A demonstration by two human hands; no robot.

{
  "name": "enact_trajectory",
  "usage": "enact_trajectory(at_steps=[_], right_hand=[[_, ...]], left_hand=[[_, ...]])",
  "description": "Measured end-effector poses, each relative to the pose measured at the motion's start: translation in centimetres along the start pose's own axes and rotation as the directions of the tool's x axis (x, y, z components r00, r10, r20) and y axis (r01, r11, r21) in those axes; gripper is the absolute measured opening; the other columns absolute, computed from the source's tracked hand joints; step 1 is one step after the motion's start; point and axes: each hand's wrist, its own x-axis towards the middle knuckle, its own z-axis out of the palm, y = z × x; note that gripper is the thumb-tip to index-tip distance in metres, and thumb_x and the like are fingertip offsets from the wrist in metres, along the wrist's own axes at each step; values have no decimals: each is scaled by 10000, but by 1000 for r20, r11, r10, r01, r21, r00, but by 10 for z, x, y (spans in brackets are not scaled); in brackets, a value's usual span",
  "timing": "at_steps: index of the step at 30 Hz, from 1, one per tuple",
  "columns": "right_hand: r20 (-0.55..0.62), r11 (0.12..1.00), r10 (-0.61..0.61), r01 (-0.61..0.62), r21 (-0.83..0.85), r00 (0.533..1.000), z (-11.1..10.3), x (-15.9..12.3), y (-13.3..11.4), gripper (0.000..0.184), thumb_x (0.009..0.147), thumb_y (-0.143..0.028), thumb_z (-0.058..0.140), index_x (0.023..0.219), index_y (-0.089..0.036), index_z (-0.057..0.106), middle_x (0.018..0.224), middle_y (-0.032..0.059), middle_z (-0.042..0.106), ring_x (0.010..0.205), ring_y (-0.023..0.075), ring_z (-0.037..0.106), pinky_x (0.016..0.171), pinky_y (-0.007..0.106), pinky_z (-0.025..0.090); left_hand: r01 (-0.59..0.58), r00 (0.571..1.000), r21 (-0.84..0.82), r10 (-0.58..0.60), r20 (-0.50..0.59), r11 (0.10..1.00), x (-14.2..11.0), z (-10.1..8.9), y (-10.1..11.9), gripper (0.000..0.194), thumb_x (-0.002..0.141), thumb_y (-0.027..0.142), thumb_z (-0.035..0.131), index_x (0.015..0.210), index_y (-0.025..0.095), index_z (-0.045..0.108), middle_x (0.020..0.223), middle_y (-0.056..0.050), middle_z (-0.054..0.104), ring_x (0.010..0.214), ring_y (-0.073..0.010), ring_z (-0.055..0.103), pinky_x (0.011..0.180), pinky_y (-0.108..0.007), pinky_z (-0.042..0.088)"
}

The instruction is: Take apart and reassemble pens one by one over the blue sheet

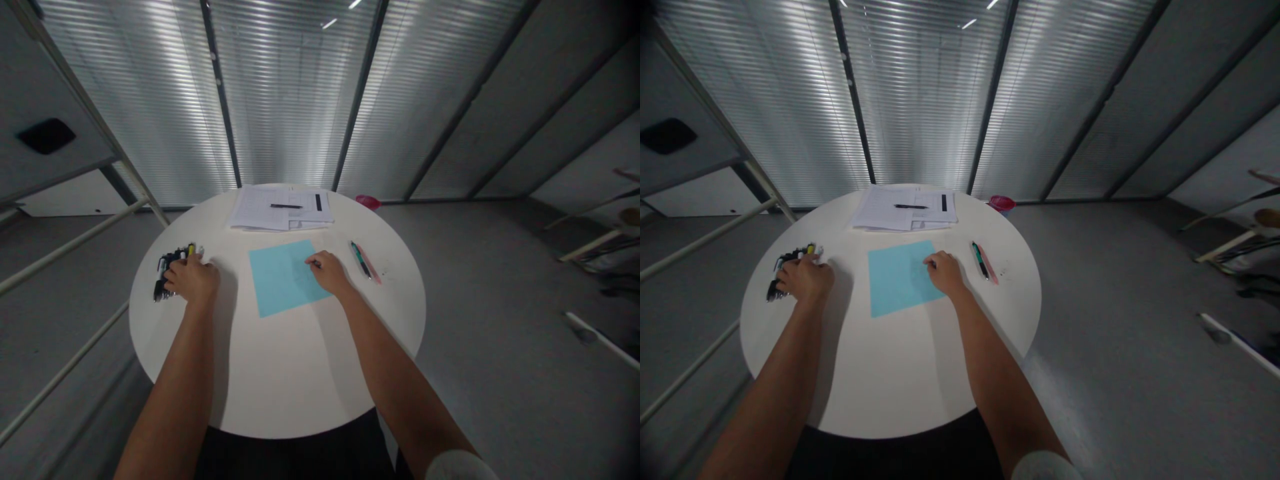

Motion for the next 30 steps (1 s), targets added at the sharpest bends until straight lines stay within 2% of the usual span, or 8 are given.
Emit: enact_trajectory(at_steps=[4,15,23,30], right_hand=[[-1,1000,-9,9,16,1000,1,1,2,219,814,-113,542,919,-220,701,948,37,665,870,158,582,856,295,421],[-12,999,-12,13,35,1000,3,2,3,225,808,-109,541,912,-224,703,948,33,668,860,153,583,852,299,425],[-13,999,-14,14,36,1000,2,1,3,221,809,-112,544,907,-229,704,943,34,667,865,156,583,845,297,423],[-16,999,-13,14,32,1000,6,2,7,220,811,-119,544,910,-232,704,941,34,666,872,159,584,843,298,426]], left_hand=[[33,997,-10,-34,-70,999,3,4,-5,345,733,167,555,1063,216,645,1197,-166,496,1114,-376,443,877,-532,349],[77,997,-78,-79,-23,994,11,4,-14,359,691,164,592,1044,162,654,1149,-197,526,1095,-392,455,879,-553,360],[88,996,-108,-90,-13,990,19,9,-21,304,713,185,568,990,168,694,1026,-194,588,1048,-393,493,850,-580,380],[111,994,-96,-109,24,989,18,1,-16,330,682,174,590,994,206,692,994,-160,635,975,-348,552,814,-523,423]])
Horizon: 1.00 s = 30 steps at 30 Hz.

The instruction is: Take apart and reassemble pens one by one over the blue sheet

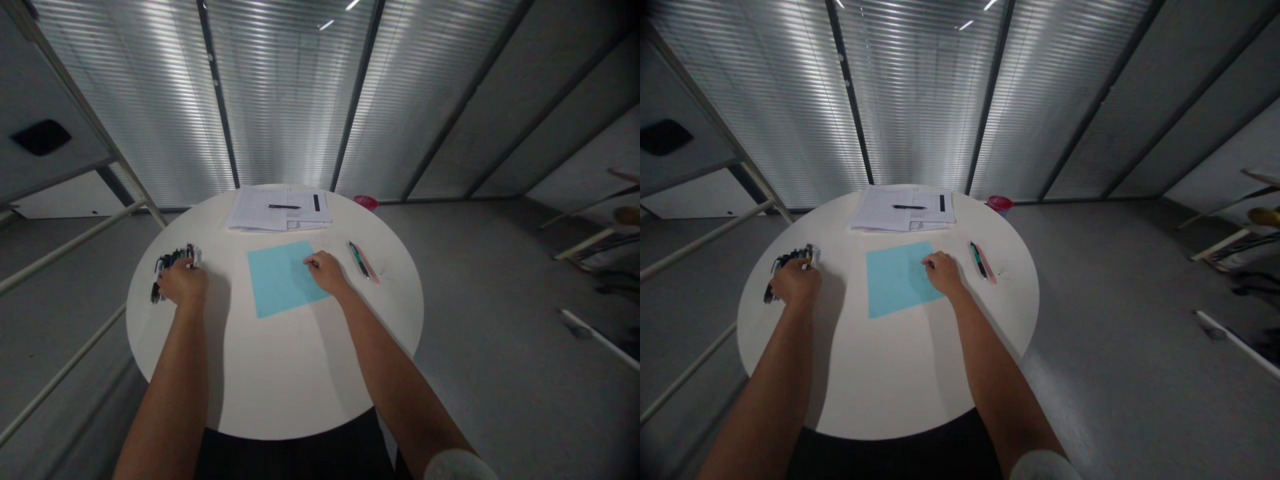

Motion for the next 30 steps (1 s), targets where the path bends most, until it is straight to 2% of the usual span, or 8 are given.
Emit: enact_trajectory(at_steps=[8,16,19,22,24,26,28,30], right_hand=[[-8,1000,-5,5,1,1000,-1,-1,0,213,817,-123,541,909,-232,700,938,27,665,866,151,584,851,292,425],[-12,1000,-10,10,-3,1000,0,0,-1,220,814,-123,536,909,-230,703,928,26,668,847,147,582,830,285,426],[-6,1000,-1,1,-2,1000,0,0,-1,226,815,-122,531,911,-231,704,935,30,665,853,149,580,837,291,426],[5,1000,1,-1,6,1000,-2,-1,-3,235,812,-116,524,910,-229,705,937,37,661,872,155,581,858,302,425],[-13,1000,6,-5,10,1000,-4,-1,-6,235,807,-114,521,903,-227,704,944,42,657,884,161,579,872,310,422],[-69,999,18,-16,31,997,-6,-2,-12,225,810,-133,519,913,-224,697,963,50,652,887,168,574,879,317,420],[-148,990,29,-7,143,989,-8,-3,-17,223,842,-199,501,984,-219,673,971,47,652,859,162,572,855,308,429],[-150,936,46,9,351,988,-10,-4,-22,234,867,-292,489,1021,-218,648,884,23,657,772,143,571,761,273,451]], left_hand=[[18,998,38,-20,63,999,6,3,-4,338,734,186,565,1046,239,685,1015,-139,669,999,-362,589,853,-539,425],[36,999,-20,-36,32,999,4,-2,0,337,752,193,531,1049,224,687,996,-143,670,983,-354,595,839,-503,428],[-8,1000,-73,8,9,997,7,-1,-2,344,750,195,532,1056,195,688,981,-148,670,960,-336,596,831,-480,428],[-150,989,-153,149,-21,977,10,1,-1,323,774,194,504,1039,153,685,953,-143,663,944,-294,589,848,-424,425],[-299,954,-221,299,-35,928,4,2,5,301,798,186,481,1019,139,679,939,-126,655,930,-257,582,869,-385,419],[-457,883,-304,467,-46,836,-10,2,16,277,830,205,474,1017,151,671,942,-107,645,895,-232,578,886,-376,412],[-586,769,-425,639,-23,689,-30,3,29,253,845,204,477,1011,166,664,998,-102,639,884,-214,573,871,-359,421],[-657,613,-526,789,45,540,-50,5,40,223,851,200,488,977,185,671,987,-89,656,930,-220,563,880,-357,415]])
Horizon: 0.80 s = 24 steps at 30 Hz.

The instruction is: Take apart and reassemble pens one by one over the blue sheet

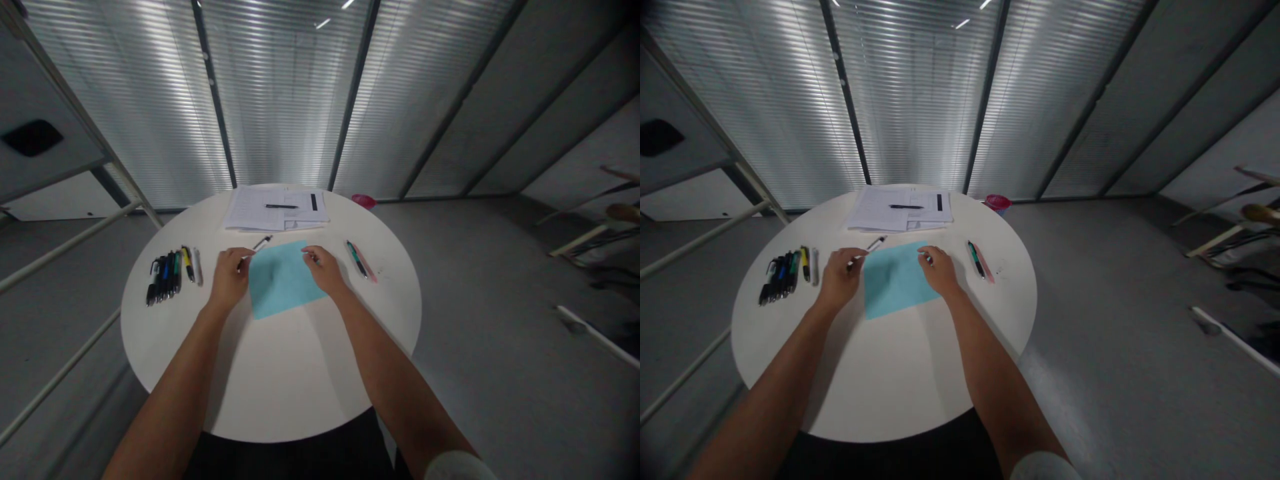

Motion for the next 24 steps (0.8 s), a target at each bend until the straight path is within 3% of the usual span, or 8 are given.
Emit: enact_trajectory(at_steps=[2,4,8,14,18,24], right_hand=[[58,977,45,-56,206,997,2,-1,-3,265,880,-379,462,988,-214,638,733,-7,631,625,120,537,614,238,438],[123,936,75,-113,335,990,5,-1,-4,280,871,-428,464,914,-210,633,628,-29,592,507,98,476,503,216,388],[173,892,115,-179,416,978,10,0,-3,269,828,-458,527,829,-203,613,600,-37,601,413,69,420,417,198,326],[226,812,191,-283,510,955,12,4,3,334,764,-524,592,782,-191,580,727,12,689,381,60,470,381,200,333],[190,759,278,-336,558,942,9,7,7,376,733,-562,609,806,-196,565,774,23,702,400,64,510,349,181,302],[142,723,331,-347,598,933,6,9,10,366,726,-542,621,839,-198,563,810,15,701,423,59,532,367,171,324]], left_hand=[[-77,986,-102,91,140,992,-4,12,13,208,853,199,497,950,200,681,953,-78,675,928,-219,567,880,-356,413],[-88,971,-166,122,205,982,-6,18,18,212,859,203,492,928,209,692,926,-71,685,911,-215,575,874,-351,414],[-19,967,-205,70,245,979,-7,20,19,207,853,234,508,911,221,706,917,-65,693,907,-218,581,864,-344,421],[35,966,-214,22,257,976,-7,22,18,195,829,282,550,950,223,691,940,-66,661,854,-201,577,818,-326,438],[161,979,-259,-122,162,952,-6,23,11,263,828,356,554,1006,197,663,928,-64,637,781,-173,565,733,-292,439],[433,901,-529,-369,228,730,-2,24,2,276,776,426,602,863,168,651,663,-1,584,542,-109,464,530,-237,349]])
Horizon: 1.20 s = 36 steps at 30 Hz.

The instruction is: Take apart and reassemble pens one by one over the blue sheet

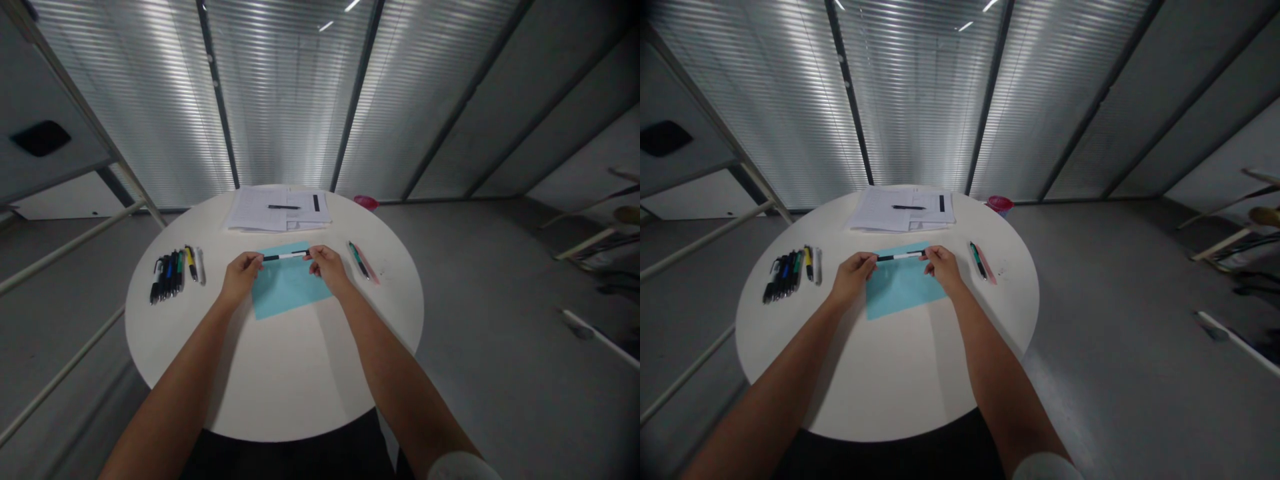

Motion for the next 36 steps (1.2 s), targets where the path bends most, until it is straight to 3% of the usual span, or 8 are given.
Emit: enact_trajectory(at_steps=[6,13,21,29,36], right_hand=[[30,1000,17,-17,-23,999,0,1,1,314,731,-493,618,811,-193,577,681,-19,645,432,57,510,384,169,330],[36,999,33,-32,-16,999,-2,2,2,292,728,-478,609,802,-197,581,623,-38,609,435,63,503,388,176,327],[40,999,40,-40,3,998,-2,3,2,299,714,-467,636,840,-201,585,599,-46,601,419,66,494,379,179,304],[47,999,49,-49,5,998,-3,2,2,289,705,-448,647,834,-195,594,607,-41,603,428,67,490,393,188,308],[51,999,48,-49,18,998,-3,3,3,280,702,-441,648,815,-190,599,610,-38,601,426,66,490,394,194,298]], left_hand=[[84,996,-182,-83,13,980,5,-1,-5,286,714,409,675,823,146,651,661,-1,579,488,-80,428,459,-230,288],[152,987,-248,-135,85,957,7,-4,-6,298,651,367,730,839,146,662,653,-11,588,473,-71,425,452,-220,271],[167,985,-273,-147,91,947,9,-4,-7,260,646,285,728,847,147,637,671,-14,596,477,-69,445,443,-213,278],[153,988,-251,-138,75,956,9,-5,-8,283,695,409,704,756,145,621,705,-30,606,477,-63,440,441,-216,289],[145,988,-238,-126,93,960,10,-5,-9,260,705,377,708,784,145,622,716,-26,601,487,-60,432,449,-210,289]])
